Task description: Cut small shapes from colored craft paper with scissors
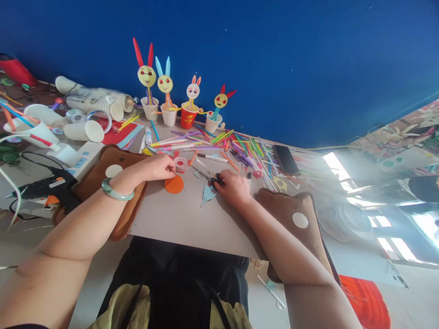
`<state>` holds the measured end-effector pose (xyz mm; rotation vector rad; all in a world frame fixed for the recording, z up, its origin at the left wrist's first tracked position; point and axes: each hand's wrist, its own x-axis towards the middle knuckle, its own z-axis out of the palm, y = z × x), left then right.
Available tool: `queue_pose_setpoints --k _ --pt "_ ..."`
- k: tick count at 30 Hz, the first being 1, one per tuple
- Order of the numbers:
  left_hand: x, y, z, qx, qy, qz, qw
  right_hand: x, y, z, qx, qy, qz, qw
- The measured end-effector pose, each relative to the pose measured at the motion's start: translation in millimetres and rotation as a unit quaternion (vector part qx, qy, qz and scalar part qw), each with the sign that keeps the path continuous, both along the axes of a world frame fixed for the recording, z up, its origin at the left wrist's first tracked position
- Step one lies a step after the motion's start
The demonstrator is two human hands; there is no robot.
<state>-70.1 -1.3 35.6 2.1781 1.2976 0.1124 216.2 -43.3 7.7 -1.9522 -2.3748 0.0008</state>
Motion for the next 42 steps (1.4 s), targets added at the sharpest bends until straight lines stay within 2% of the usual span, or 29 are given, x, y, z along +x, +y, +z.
queue_pose_setpoints --k 8,10,15,19,21,24,27,30,33,36,42 --pt "14 -9 -2.3 0.014 -0.003 -0.008 1.0 0 0 0.3 0.002 0.003 0.001 1.0" --pt "15 -9 -0.5 0.036 -0.001 0.012 0.999 1 0 0.2 0.005 0.004 0.001 1.0" --pt "17 -9 1.7 0.124 0.007 0.115 0.986 3 2 -4.9 0.017 0.017 0.006 1.0" --pt "17 -8 -7.0 0.184 -0.001 0.095 0.978 6 2 -8.2 0.056 0.072 0.022 0.996" --pt "16 -7 -11.3 0.198 0.003 0.078 0.977 6 -1 -5.5 0.109 0.144 0.067 0.981" --pt "16 -6 -13.9 0.184 0.013 0.057 0.981 1 -11 2.3 0.153 0.244 0.214 0.933" --pt "16 -4 -14.3 0.178 0.021 0.037 0.983 -12 -24 5.9 0.109 0.245 0.345 0.899" --pt "17 -2 -16.1 0.186 0.016 0.024 0.982 -26 -33 0.4 0.049 0.199 0.411 0.889" --pt "16 -1 -17.9 0.186 -0.007 0.019 0.982 -35 -36 -9.1 0.007 0.166 0.429 0.888" --pt "13 0 -17.7 0.185 -0.048 0.022 0.981 -39 -36 -15.5 0.003 0.158 0.419 0.894" --pt "6 5 -14.8 0.203 -0.113 0.047 0.971 -39 -31 -16.3 0.001 0.179 0.399 0.899"
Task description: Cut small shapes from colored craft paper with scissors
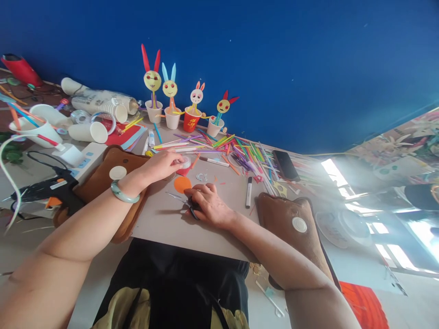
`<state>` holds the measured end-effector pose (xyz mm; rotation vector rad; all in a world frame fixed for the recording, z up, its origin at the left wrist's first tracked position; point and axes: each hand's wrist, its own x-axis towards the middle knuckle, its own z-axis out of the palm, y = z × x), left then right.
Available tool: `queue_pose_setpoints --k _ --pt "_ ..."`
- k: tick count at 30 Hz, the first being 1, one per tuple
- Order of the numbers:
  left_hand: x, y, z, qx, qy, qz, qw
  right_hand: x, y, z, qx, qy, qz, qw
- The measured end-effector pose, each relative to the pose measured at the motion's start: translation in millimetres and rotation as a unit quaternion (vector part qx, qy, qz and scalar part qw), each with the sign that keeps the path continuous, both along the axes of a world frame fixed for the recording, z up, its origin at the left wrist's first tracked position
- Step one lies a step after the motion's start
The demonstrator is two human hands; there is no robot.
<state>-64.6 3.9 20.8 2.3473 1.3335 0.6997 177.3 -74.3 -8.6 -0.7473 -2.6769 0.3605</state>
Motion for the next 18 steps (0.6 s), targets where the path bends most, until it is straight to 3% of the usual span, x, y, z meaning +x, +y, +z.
queue_pose_setpoints --k 6,18 --pt "-5.6 0.9 5.1 -0.058 -0.002 -0.067 0.996 -0.7 3.4 1.4 -0.026 0.008 -0.019 0.999" --pt "-4.9 -3.0 7.4 -0.079 0.052 -0.121 0.988 -1.5 7.2 2.0 -0.042 0.013 -0.016 0.999"
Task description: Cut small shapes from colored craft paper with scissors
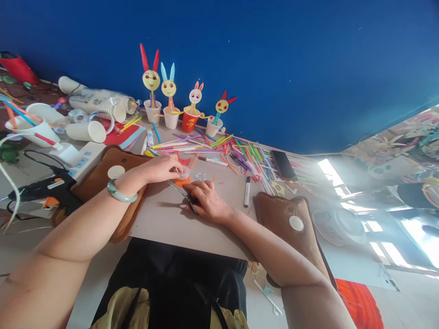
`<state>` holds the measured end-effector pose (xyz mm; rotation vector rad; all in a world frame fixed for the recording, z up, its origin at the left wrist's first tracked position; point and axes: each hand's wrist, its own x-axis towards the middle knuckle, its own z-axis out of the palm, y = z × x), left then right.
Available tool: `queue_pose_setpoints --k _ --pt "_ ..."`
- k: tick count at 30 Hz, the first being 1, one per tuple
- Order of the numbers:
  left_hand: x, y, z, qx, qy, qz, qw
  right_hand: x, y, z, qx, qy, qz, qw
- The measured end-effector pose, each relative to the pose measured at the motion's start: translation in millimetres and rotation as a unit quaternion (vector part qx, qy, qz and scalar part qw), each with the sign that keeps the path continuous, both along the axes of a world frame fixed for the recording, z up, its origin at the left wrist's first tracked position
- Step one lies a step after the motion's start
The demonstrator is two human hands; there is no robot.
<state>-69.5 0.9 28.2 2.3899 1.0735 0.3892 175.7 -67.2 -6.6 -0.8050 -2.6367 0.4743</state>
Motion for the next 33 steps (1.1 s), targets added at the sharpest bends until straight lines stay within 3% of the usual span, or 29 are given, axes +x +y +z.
queue_pose_setpoints --k 6,11,15,18,22,25,27,30,33 --pt "3 -1 1.1 -0.007 -0.03 0.024 0.999 0 -1 1.7 0.005 0.015 -0.001 1.0" --pt "2 7 -0.8 0.04 -0.144 0.197 0.969 7 -2 1.2 0.039 0.087 -0.05 0.994" --pt "2 9 -1.5 0.084 -0.193 0.258 0.943 20 -1 7.7 0.095 0.166 -0.138 0.972" --pt "4 7 -1.0 0.099 -0.206 0.266 0.937 33 2 17.4 0.125 0.227 -0.217 0.941" --pt "6 4 0.2 0.108 -0.199 0.265 0.937 46 14 30.9 0.131 0.334 -0.349 0.866" --pt "6 2 0.7 0.116 -0.182 0.266 0.94 53 28 35.3 0.104 0.383 -0.423 0.814" --pt "6 1 0.9 0.115 -0.172 0.266 0.942 56 36 32.7 0.062 0.396 -0.447 0.8" --pt "7 1 1.1 0.116 -0.171 0.264 0.942 57 44 21.4 -0.002 0.368 -0.436 0.821" --pt "6 2 1.2 0.119 -0.167 0.271 0.94 52 43 8.2 0.022 0.275 -0.387 0.88"
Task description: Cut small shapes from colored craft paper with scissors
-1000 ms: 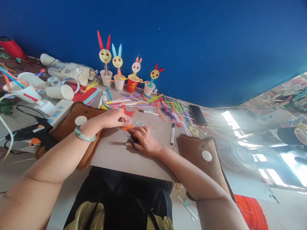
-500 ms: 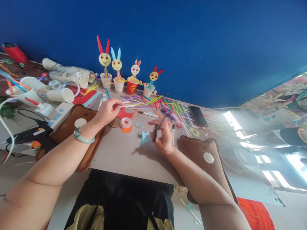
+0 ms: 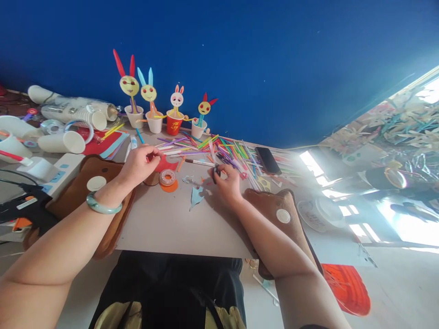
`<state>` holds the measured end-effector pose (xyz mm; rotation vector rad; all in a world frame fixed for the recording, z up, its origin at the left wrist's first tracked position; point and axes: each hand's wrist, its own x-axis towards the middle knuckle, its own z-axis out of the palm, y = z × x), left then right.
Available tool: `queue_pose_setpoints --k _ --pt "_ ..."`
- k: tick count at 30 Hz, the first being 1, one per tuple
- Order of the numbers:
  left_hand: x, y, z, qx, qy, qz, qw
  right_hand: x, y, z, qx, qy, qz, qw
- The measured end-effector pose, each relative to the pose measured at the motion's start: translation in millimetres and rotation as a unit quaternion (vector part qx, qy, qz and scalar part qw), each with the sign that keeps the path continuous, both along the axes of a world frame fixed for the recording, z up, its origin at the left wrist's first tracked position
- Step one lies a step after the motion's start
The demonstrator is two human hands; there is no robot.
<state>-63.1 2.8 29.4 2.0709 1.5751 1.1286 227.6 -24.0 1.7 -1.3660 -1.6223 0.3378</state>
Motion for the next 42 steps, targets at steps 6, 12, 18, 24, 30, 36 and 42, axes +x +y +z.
queue_pose_setpoints --k 6,12,18,24,30,36,42 --pt "-4 3 -1.7 0.004 -0.039 0.041 0.998 -9 -6 -12.9 0.01 -0.12 0.078 0.99" --pt "-5 4 -2.6 0.012 -0.057 0.039 0.998 -6 -1 -18.2 -0.023 -0.109 0.06 0.992" --pt "-4 3 -1.8 0.0 -0.058 0.043 0.997 -7 -2 -21.1 -0.026 -0.119 0.055 0.991" --pt "-4 4 -0.6 0.008 -0.061 0.05 0.997 -7 -1 -24.6 -0.022 -0.121 0.061 0.991" --pt "-3 3 1.7 0.024 -0.062 0.05 0.997 -6 0 -26.2 -0.033 -0.131 0.062 0.989" --pt "-4 4 0.8 0.022 -0.065 0.047 0.997 -6 1 -26.1 -0.022 -0.128 0.059 0.99" --pt "-4 4 -0.8 0.033 -0.064 0.047 0.996 -8 -3 -21.2 -0.051 -0.121 0.089 0.987"
